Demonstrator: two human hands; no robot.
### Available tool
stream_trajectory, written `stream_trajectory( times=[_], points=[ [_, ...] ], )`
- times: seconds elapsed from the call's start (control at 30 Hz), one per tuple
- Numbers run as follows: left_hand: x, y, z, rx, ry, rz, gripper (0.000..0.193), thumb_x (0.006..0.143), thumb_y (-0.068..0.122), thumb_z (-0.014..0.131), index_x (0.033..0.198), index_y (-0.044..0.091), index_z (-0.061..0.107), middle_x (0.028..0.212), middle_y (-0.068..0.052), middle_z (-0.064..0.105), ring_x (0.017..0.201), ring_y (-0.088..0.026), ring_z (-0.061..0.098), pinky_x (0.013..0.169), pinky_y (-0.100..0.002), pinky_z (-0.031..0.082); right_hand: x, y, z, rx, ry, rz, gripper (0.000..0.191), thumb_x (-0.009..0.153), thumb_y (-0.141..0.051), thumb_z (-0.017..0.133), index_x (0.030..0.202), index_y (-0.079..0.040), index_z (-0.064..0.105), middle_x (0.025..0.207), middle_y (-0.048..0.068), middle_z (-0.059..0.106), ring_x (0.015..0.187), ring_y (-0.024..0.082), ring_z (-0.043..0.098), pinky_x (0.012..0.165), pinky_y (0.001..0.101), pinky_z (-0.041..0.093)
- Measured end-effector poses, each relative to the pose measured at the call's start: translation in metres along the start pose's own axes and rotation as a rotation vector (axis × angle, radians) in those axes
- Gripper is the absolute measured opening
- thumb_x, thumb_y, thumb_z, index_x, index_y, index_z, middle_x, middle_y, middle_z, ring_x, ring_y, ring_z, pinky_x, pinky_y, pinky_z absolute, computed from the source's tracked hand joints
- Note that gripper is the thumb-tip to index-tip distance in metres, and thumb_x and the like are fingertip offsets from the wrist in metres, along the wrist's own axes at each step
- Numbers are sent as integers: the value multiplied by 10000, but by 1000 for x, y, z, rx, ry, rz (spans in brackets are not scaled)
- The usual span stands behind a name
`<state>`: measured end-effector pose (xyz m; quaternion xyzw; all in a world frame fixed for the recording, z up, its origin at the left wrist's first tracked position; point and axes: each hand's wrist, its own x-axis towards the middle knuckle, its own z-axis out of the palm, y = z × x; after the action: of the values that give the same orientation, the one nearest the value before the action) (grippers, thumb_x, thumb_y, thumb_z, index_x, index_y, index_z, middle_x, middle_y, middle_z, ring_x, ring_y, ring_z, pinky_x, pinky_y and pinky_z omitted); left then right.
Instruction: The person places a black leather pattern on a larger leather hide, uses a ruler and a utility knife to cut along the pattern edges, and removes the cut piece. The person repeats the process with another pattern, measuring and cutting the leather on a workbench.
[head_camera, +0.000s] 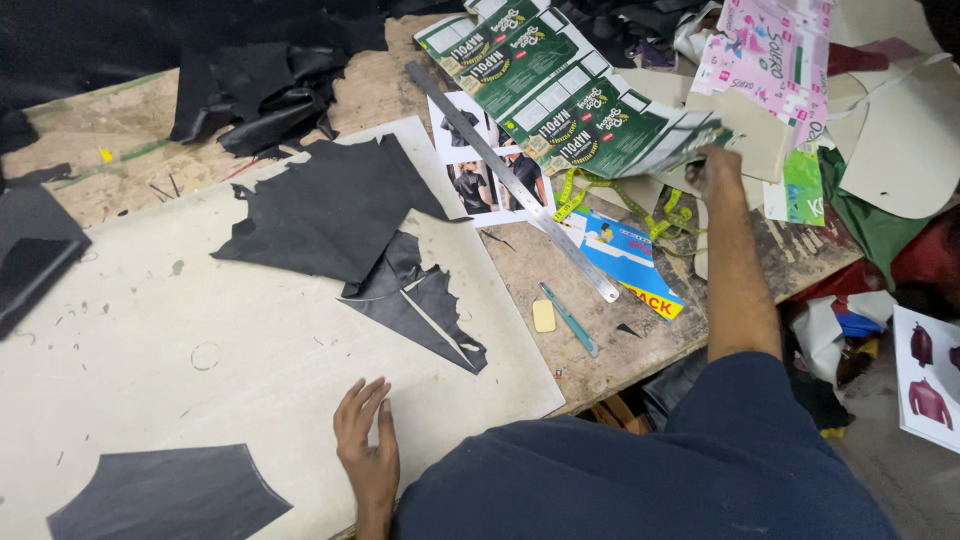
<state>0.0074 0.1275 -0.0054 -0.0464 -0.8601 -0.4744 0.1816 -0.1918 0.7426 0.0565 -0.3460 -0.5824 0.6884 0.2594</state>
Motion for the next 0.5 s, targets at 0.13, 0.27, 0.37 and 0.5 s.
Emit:
stream_trajectory(
  times=[0.13,0.27,0.37,0.5],
  points=[
    [47,30,13,-109,-22,112,270,935,18,682,1193,67,746,1277,-105,715,1332,-306,587,1125,-432,449,-33,-62,42,291,-260,-498,146,969,-24,654,1067,-22,546,979,79,703,789,186,742,601,343,645],
    [108,82,22,-161,-20,324,802,870,133,844,1552,48,431,1545,-195,526,1437,-372,500,1178,-467,408,-156,-105,85,349,-524,-733,211,1094,-46,659,1140,-1,458,938,60,601,721,117,562,569,251,452],
    [156,125,22,-215,58,539,1237,757,311,933,1633,19,111,1690,-244,197,1564,-403,278,1289,-465,269,-264,-128,101,287,-643,-951,263,1085,-25,663,1255,21,467,957,51,584,780,81,529,675,197,430],
    [164,156,14,-429,105,552,797,849,272,885,1500,85,465,1392,-141,569,1291,-290,605,1183,-419,483,-396,-122,84,37,-708,-1210,363,1035,-46,635,1343,16,454,1060,87,630,902,131,599,767,239,493]
  ],
)
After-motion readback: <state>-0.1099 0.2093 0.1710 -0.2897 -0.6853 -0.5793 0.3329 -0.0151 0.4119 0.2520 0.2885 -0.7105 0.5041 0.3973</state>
